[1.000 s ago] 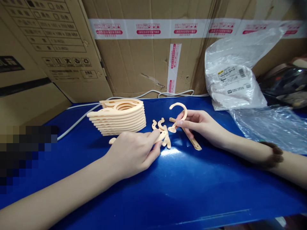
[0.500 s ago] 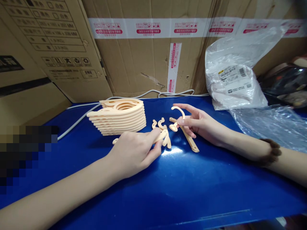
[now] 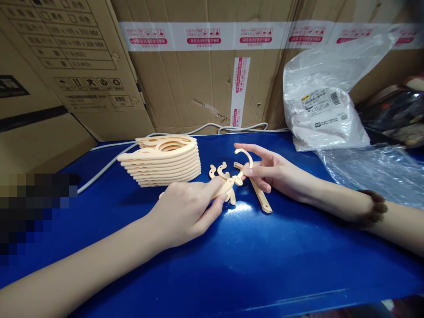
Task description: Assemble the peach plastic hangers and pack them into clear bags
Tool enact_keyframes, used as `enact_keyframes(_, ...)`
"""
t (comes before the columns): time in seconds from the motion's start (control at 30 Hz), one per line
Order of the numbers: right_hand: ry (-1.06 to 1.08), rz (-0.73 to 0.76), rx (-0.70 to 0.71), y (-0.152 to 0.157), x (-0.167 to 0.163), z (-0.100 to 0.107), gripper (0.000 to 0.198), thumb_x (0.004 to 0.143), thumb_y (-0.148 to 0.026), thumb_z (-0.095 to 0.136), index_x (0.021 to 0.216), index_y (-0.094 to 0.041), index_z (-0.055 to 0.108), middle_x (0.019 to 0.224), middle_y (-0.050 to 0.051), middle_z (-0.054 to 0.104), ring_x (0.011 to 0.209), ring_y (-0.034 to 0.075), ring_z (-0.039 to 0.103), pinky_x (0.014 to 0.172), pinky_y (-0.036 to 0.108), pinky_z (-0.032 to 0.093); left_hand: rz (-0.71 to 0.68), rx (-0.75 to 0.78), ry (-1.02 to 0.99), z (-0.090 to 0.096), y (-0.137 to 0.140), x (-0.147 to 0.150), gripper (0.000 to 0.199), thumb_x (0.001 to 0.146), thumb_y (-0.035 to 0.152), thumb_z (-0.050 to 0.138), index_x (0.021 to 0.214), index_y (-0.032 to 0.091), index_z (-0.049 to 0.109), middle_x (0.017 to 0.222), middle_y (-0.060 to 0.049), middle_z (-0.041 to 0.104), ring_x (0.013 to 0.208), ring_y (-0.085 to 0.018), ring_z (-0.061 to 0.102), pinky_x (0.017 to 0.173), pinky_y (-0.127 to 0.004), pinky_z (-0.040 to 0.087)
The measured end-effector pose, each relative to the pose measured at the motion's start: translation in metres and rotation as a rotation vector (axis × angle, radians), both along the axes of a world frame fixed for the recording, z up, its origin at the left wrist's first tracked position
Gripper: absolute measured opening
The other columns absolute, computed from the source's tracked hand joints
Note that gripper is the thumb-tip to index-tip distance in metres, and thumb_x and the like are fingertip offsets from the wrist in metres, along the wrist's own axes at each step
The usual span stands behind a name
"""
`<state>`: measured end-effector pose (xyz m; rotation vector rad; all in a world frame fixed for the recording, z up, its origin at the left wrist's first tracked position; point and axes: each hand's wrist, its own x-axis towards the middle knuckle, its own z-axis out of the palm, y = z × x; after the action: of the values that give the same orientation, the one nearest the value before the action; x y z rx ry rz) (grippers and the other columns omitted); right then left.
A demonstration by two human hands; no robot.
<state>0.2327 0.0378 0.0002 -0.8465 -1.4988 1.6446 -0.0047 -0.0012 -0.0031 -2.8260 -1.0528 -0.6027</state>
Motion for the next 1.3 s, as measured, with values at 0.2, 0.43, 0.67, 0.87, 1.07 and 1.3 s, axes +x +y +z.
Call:
enact_keyframes(0.2,-0.014,0.018,0.005,0.001,0.000,0.000,0.064,0.086,-0.014,0.065,0.144,-0.026,0.042,0.053,-0.009,0.057,0.044,0.005,0.046,0.050,0.017,0.038,-0.046,0.013,-0.020,0.000,-0.002,0.000,0.025,0.103,0.025,0.032,0.088,0.018,0.052,0.072,0.001,0.057,0.062,-0.015,0.054,0.058,-0.026,0.036)
enact_keyframes(0.43,0.016,0.032,-0.021,0.003,0.000,-0.002,0.064,0.082,-0.016,0.070,0.140,-0.027,0.046,0.076,-0.005,0.064,0.046,0.003,0.050,0.044,0.016,0.039,-0.031,0.031,0.022,-0.001,-0.002,0.000,0.028,0.104,0.027,0.028,0.101,0.017,0.054,0.079,-0.002,0.062,0.068,-0.017,0.058,0.061,-0.027,0.040)
enact_keyframes(0.67,-0.018,0.047,0.029,0.003,0.000,-0.003,0.060,0.085,-0.019,0.069,0.139,-0.029,0.046,0.076,-0.005,0.060,0.044,0.002,0.042,0.038,0.014,0.029,0.017,0.055,0.033,-0.007,-0.001,-0.001,0.036,0.106,0.033,0.021,0.115,0.018,0.052,0.083,-0.002,0.064,0.069,-0.017,0.060,0.061,-0.027,0.041)
enact_keyframes(0.87,-0.017,0.083,0.027,0.003,0.002,-0.002,0.061,0.086,-0.020,0.069,0.141,-0.031,0.043,0.072,-0.007,0.058,0.042,0.001,0.035,0.035,0.015,0.019,-0.023,0.122,0.032,0.002,-0.002,0.001,0.038,0.106,0.030,0.022,0.098,0.016,0.057,0.075,-0.002,0.060,0.064,-0.016,0.058,0.058,-0.025,0.041)
enact_keyframes(1.07,-0.043,0.099,0.033,0.002,0.001,-0.001,0.061,0.085,-0.023,0.070,0.140,-0.031,0.045,0.076,-0.006,0.058,0.041,0.001,0.031,0.035,0.017,0.015,-0.075,0.191,0.017,0.005,-0.003,0.003,0.037,0.106,0.025,0.026,0.097,0.014,0.059,0.071,-0.001,0.057,0.062,-0.015,0.054,0.058,-0.024,0.040)
enact_keyframes(1.3,-0.058,0.091,0.035,0.003,0.001,0.000,0.062,0.084,-0.022,0.071,0.140,-0.029,0.045,0.074,-0.006,0.059,0.042,0.001,0.032,0.036,0.018,0.014,-0.077,0.306,0.018,0.004,0.000,0.003,0.042,0.106,0.026,0.026,0.097,0.011,0.064,0.072,-0.002,0.060,0.062,-0.016,0.053,0.053,-0.025,0.035)
